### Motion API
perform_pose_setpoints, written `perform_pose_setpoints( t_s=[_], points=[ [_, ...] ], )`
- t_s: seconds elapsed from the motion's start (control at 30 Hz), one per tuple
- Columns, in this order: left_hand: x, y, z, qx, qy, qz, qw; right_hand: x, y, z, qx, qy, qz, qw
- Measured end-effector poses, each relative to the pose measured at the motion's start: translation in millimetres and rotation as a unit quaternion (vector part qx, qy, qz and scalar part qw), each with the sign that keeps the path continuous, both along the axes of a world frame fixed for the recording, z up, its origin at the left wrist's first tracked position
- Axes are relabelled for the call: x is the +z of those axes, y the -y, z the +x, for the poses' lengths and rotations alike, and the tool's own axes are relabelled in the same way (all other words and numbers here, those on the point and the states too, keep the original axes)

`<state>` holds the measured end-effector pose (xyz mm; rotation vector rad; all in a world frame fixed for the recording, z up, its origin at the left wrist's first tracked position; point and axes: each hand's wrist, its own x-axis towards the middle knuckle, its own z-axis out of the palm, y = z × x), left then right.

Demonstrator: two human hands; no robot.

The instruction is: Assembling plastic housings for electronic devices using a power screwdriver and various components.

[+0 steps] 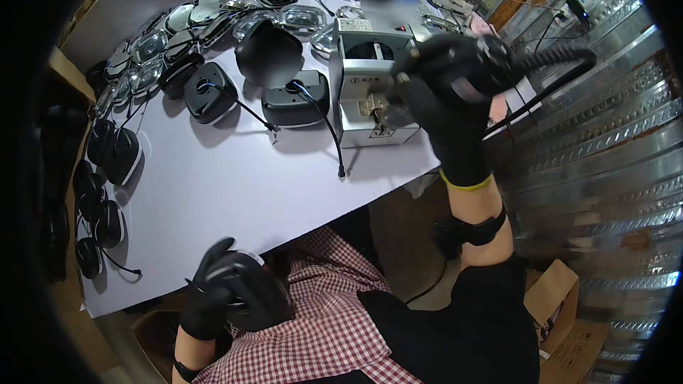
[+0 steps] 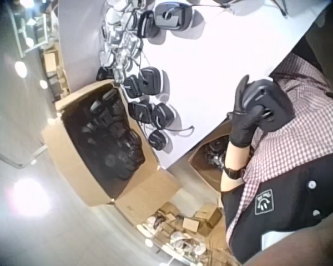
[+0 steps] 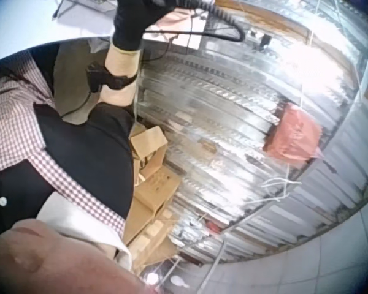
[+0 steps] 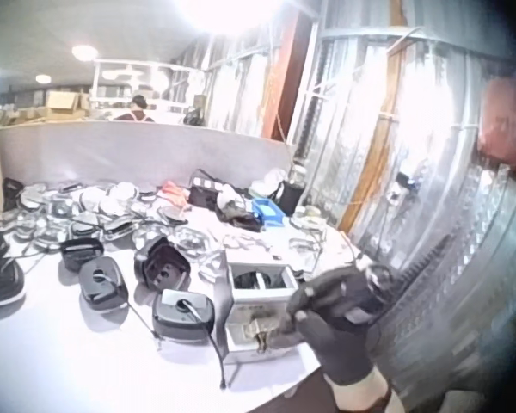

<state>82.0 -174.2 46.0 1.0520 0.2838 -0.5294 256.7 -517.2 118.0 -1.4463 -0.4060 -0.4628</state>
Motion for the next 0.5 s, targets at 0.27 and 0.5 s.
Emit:
perform_pose_setpoints(
  t_s=[0.27,0.5],
  points=[
    [-14.6,-23.2,16.2,-0.256,0.026,0.211,0.943,-21.0,23.8,-22.1,-0.156,0.035,-0.175,0.972],
    [-14.8,3.7,4.8,-0.137,0.045,0.092,0.985,8.7,-42.4,-107.9,0.321,-0.003,0.245,0.915]
  ],
)
